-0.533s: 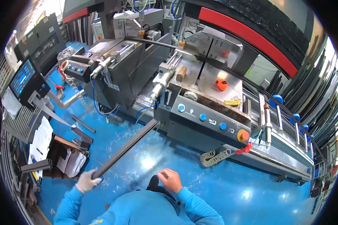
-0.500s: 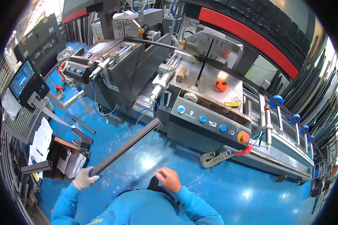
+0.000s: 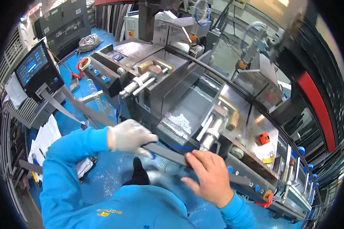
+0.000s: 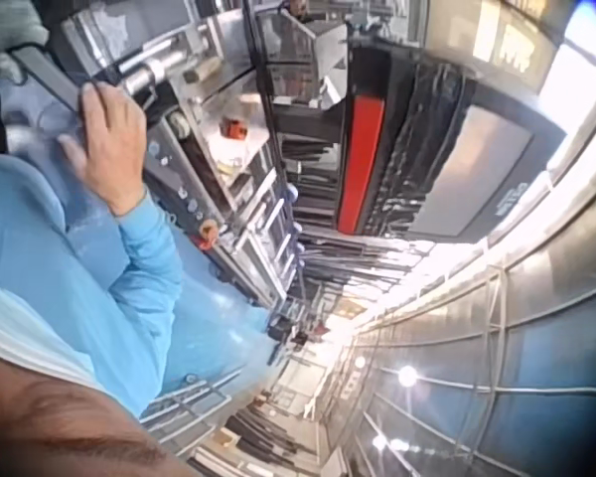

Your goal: Measures metal bars, operates a fabrication machine using a touch interface, and reviews printed specifications.

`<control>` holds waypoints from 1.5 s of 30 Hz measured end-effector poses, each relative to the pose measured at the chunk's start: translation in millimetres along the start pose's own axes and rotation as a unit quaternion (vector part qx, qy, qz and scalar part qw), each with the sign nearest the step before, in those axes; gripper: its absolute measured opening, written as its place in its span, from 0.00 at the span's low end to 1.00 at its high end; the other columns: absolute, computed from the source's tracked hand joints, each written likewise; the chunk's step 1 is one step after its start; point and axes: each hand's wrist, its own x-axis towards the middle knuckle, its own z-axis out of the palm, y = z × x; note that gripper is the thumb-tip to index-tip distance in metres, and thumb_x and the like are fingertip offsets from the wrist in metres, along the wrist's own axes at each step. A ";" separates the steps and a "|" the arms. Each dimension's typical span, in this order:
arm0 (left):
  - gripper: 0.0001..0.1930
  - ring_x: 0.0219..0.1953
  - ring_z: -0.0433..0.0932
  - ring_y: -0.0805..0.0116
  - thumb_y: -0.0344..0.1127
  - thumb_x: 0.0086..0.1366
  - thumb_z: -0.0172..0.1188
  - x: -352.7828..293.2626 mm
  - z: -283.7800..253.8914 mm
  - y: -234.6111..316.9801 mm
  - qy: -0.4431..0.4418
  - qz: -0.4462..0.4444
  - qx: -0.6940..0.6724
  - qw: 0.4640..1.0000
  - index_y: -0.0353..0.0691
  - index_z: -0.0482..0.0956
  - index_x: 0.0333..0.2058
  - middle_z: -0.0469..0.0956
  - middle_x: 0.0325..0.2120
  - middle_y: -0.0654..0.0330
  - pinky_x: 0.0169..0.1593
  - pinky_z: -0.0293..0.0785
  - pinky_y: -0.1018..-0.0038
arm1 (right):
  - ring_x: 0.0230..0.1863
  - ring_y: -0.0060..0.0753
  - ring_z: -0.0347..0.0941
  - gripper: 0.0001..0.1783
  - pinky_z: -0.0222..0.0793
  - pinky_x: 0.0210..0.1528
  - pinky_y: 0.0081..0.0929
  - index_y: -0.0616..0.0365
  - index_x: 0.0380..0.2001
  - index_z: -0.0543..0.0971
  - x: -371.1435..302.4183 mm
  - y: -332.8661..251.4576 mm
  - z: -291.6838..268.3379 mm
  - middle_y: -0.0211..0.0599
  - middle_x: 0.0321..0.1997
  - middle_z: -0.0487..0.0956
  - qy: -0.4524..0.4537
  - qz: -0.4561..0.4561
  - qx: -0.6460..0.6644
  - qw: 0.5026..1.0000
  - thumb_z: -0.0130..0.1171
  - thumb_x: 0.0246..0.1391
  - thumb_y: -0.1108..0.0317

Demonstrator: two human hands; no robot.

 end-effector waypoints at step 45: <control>0.39 0.59 0.68 0.53 0.59 0.43 0.75 153.0 -2.1 -169.0 0.307 0.082 0.021 0.948 0.48 0.75 0.53 0.75 0.52 0.55 0.61 0.63 0.52 | 0.34 0.48 0.72 0.17 0.70 0.38 0.37 0.62 0.45 0.73 181.6 200.1 47.0 0.46 0.36 0.75 -0.163 0.138 -0.026 0.977 0.60 0.52 0.71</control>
